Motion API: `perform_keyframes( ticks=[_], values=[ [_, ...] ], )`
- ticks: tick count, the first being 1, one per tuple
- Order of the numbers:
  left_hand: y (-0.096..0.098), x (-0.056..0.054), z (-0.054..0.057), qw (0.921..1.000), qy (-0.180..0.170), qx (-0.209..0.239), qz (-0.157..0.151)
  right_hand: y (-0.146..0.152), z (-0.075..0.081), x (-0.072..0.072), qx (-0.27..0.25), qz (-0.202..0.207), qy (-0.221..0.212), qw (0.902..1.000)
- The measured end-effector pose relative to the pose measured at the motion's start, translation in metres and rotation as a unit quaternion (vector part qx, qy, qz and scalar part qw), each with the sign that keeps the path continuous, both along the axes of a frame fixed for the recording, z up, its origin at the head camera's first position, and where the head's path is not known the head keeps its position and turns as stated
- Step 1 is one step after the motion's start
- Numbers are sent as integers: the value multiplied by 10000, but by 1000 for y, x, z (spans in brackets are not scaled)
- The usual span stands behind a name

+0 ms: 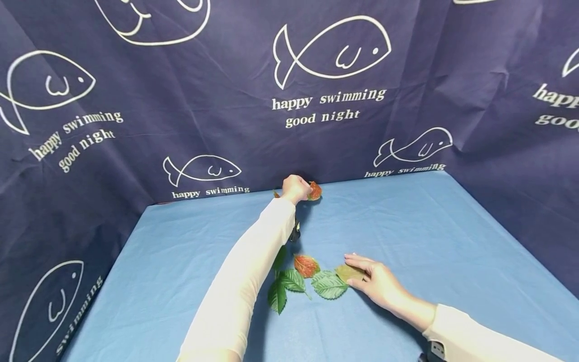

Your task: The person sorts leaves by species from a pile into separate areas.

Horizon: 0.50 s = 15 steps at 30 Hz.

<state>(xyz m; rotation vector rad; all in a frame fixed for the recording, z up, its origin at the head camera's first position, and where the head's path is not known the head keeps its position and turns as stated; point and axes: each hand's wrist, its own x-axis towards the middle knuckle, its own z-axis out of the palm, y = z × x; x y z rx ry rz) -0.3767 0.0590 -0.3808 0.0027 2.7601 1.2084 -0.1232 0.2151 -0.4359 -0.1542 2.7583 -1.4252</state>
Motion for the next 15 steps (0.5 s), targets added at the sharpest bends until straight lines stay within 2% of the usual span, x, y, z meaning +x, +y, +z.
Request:
perform_keyframes(
  ticks=[10, 15],
  values=[
    [5, 0, -3, 9999, 56, -22, -111, -1, 1, -1, -190, -10, -107, 9998],
    [10, 2, -3, 9998, 130, -141, -47, 0, 0, 0, -235, -25, -87, 9997]
  ],
)
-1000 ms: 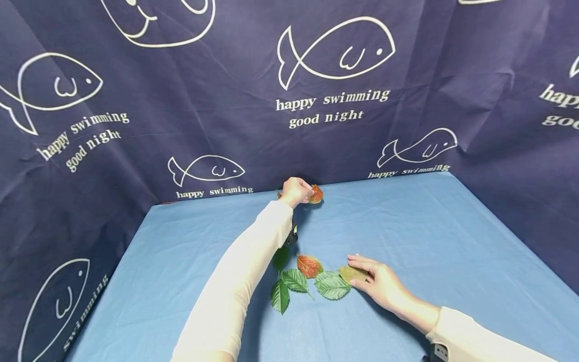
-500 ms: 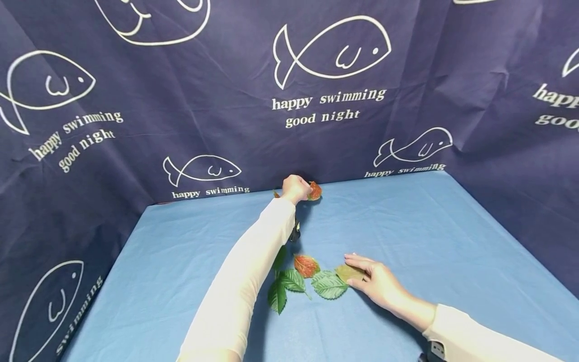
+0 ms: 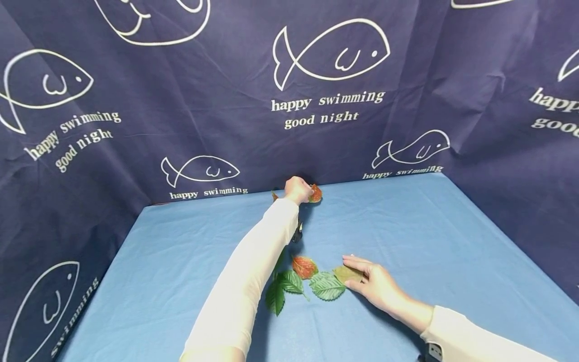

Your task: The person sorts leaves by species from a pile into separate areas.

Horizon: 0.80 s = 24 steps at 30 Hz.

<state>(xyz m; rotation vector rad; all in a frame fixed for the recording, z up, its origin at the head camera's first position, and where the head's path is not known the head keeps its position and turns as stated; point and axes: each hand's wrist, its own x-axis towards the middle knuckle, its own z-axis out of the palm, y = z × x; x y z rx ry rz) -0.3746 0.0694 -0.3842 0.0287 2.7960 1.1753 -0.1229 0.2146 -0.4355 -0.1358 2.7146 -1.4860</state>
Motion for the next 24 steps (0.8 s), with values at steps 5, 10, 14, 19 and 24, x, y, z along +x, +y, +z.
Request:
perform_keyframes(
  ticks=[5, 10, 14, 19, 24],
  values=[
    [5, 1, -1, 9993, -10, -367, 78, 1, 0, 2, -131, -23, -167, 9998],
    [3, -1, 0, 9979, 22, -611, 191, -1, 1, 0, -133, -42, -241, 9996],
    [2, -1, 1, 9984, -80, -546, 155, -2, 0, -1, -136, -57, -92, 9998],
    [0, 0, 1, 9991, -190, -370, 126, -2, 0, -1, -103, -47, 19, 9999],
    [-3, 0, 4, 9993, -260, -272, 78, -3, 0, 0, -143, -54, -26, 9999]
  ],
)
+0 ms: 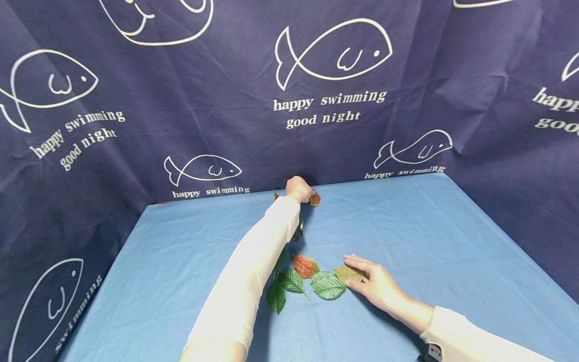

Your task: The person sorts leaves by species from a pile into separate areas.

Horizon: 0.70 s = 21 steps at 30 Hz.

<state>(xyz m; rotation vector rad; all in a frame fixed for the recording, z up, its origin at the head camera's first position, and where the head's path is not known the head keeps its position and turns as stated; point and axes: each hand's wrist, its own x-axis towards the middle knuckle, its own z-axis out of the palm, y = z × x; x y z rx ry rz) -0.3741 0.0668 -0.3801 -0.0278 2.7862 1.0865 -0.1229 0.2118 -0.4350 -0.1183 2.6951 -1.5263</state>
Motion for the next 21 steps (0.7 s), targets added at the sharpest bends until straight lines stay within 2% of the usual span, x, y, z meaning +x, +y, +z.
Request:
perform_keyframes(
  ticks=[5, 10, 17, 21],
  values=[
    [-7, -2, 3, 9999, 51, -69, 72, 0, 0, 0, 13, 23, -14, 10000],
    [-14, -4, 8, 9998, -99, 171, 50, 2, 0, 0, 72, -10, 89, 9999],
    [-22, -6, 11, 9995, -203, 258, 38, 1, 1, 0, 57, -4, 0, 10000],
    [-26, -5, 13, 9982, -369, 466, 23, 0, 1, 1, 97, -13, -31, 9999]
  ],
)
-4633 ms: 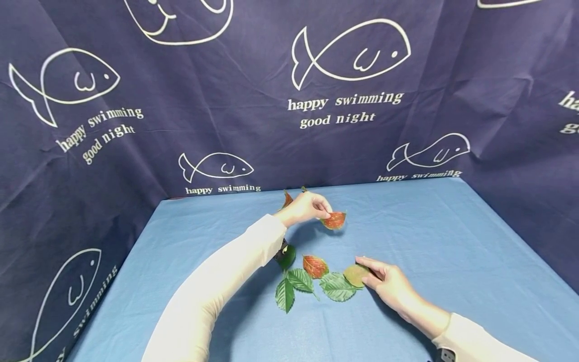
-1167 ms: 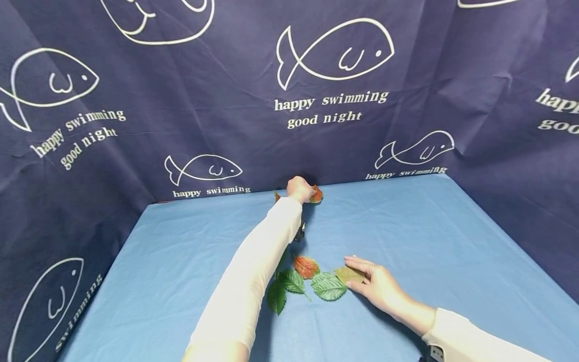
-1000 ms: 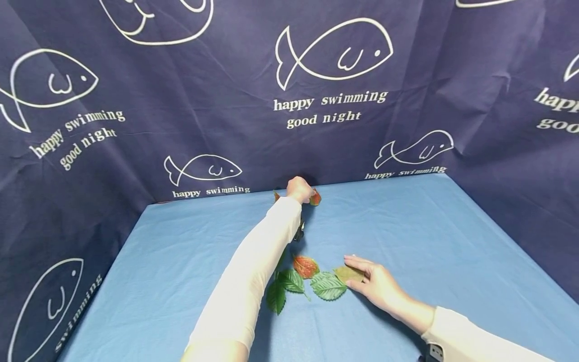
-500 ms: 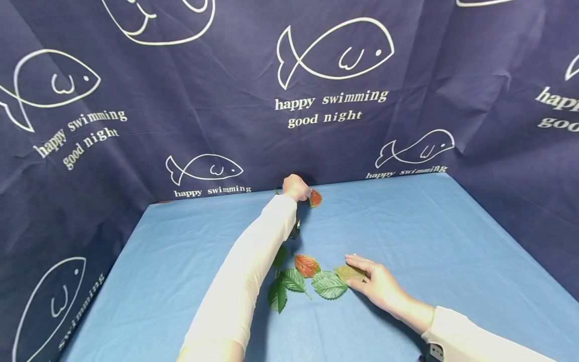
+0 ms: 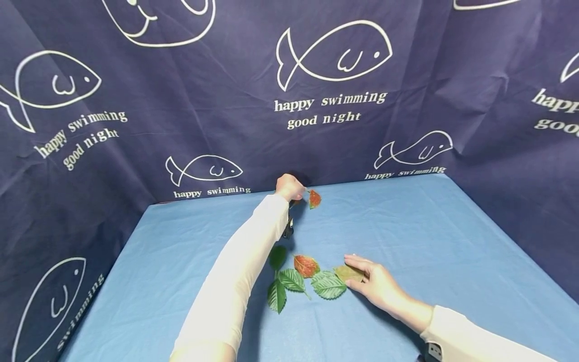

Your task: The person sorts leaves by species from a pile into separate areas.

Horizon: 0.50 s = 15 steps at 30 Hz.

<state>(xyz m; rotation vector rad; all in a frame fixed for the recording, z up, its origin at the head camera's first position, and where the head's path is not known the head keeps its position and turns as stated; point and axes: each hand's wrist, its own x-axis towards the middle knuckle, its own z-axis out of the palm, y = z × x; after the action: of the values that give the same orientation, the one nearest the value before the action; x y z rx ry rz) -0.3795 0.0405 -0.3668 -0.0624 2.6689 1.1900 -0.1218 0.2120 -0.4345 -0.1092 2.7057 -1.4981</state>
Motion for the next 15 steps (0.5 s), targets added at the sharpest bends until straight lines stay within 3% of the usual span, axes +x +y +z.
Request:
perform_keyframes(
  ticks=[5, 9, 15],
  values=[
    [-10, 1, 2, 9985, -262, 466, -139, -1, -2, 0, 33, 44, 31, 10000],
    [-18, 8, 6, 9936, -413, 644, -833, 0, -2, 0, -7, 39, -3, 10000],
    [-28, 25, 20, 9816, -637, 507, -1728, 1, -1, -1, -15, 37, 107, 9999]
  ],
)
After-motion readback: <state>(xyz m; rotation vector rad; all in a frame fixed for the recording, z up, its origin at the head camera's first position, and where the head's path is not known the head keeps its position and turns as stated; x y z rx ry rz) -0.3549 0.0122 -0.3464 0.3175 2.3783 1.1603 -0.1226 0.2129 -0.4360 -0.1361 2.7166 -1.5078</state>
